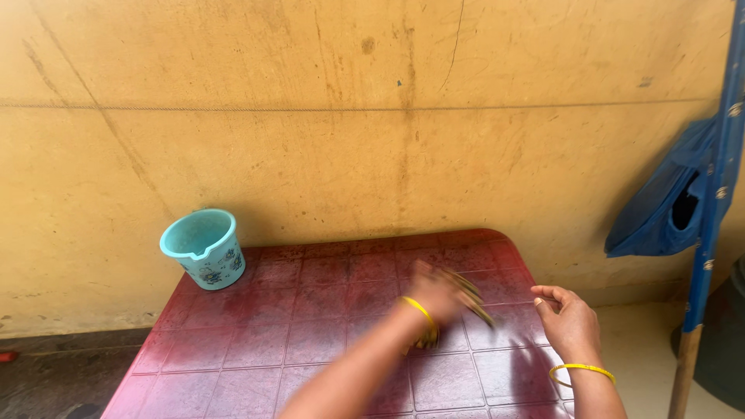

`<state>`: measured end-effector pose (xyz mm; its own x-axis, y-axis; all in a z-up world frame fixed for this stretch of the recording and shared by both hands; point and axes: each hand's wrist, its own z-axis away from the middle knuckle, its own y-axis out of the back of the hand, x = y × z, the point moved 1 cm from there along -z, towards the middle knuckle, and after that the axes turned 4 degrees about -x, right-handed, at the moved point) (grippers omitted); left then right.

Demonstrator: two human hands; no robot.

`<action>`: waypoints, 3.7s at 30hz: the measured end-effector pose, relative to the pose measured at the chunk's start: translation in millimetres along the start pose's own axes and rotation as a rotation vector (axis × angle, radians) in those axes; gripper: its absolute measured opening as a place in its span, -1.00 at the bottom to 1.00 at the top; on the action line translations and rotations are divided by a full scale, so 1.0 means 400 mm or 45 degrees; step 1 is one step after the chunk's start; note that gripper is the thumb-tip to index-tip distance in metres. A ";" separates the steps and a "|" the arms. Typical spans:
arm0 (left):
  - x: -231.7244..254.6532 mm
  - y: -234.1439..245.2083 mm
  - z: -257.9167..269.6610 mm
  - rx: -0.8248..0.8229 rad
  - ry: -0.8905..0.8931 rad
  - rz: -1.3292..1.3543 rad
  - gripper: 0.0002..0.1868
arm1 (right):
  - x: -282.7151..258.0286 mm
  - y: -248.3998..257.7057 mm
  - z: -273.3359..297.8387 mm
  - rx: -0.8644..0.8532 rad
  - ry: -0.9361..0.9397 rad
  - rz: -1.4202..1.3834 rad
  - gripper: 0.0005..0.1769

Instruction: The person wipes the surface of a red plastic table with a cloth, periodically rinsing and wringing the cloth in a blue bucket of water.

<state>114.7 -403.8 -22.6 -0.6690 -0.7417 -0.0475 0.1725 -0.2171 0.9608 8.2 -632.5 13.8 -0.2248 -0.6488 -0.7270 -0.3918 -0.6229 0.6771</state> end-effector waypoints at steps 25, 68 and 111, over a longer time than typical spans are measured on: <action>-0.654 -0.348 0.899 0.279 1.457 0.486 -0.58 | 0.018 -0.075 0.004 -0.363 0.057 0.213 -0.66; -0.167 0.023 -0.151 0.189 0.829 0.674 -0.17 | 0.007 -0.081 -0.022 -0.310 -0.096 0.154 -0.73; 0.270 -0.167 0.220 0.642 -0.297 0.177 -0.20 | 0.028 -0.076 -0.068 0.127 0.056 -0.660 -0.85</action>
<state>-32.6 -413.6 -68.0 -0.8165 -0.5694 0.0955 -0.0576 0.2449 0.9678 41.9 -632.8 -12.1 0.0575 -0.2860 -0.9565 -0.5247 -0.8237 0.2147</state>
